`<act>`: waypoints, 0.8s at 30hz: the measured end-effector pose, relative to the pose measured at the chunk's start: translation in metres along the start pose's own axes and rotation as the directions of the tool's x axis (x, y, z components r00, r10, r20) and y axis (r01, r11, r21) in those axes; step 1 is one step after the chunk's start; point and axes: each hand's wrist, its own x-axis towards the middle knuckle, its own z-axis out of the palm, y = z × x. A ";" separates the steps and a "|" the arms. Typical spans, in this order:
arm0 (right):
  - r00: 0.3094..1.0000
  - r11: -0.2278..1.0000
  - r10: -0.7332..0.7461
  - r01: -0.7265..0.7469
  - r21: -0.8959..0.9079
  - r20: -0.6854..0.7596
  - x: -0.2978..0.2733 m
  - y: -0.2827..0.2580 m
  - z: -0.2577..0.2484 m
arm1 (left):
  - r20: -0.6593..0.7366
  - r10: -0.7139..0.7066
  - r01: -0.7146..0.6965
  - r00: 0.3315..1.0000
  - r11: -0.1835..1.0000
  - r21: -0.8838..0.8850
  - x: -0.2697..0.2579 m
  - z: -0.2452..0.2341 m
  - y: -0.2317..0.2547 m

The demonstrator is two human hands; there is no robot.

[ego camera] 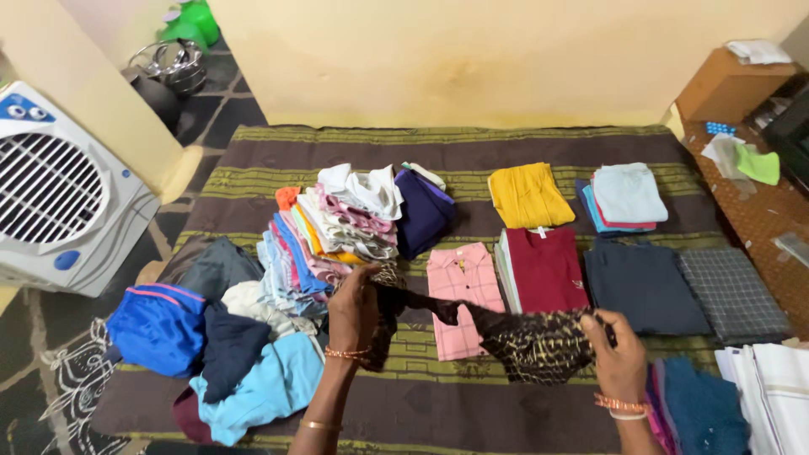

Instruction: The person folds clothes by hand on a bed, including a blue garment and a black-and-gold patterned item, placing them onto organized piles.

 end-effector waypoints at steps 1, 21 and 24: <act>1.000 1.000 -0.003 0.003 0.002 0.007 0.002 -0.001 0.003 | -0.004 -0.004 0.004 1.000 1.000 0.005 -0.003 -0.001 -0.001; 0.930 0.919 -0.326 0.271 0.285 0.167 0.052 -0.079 0.035 | 0.155 0.071 -0.104 0.985 0.970 0.221 0.041 -0.088 0.006; 0.960 0.979 -0.149 0.108 0.175 0.238 0.037 -0.092 0.050 | 0.197 0.015 -0.048 0.980 0.986 0.162 0.057 -0.087 0.009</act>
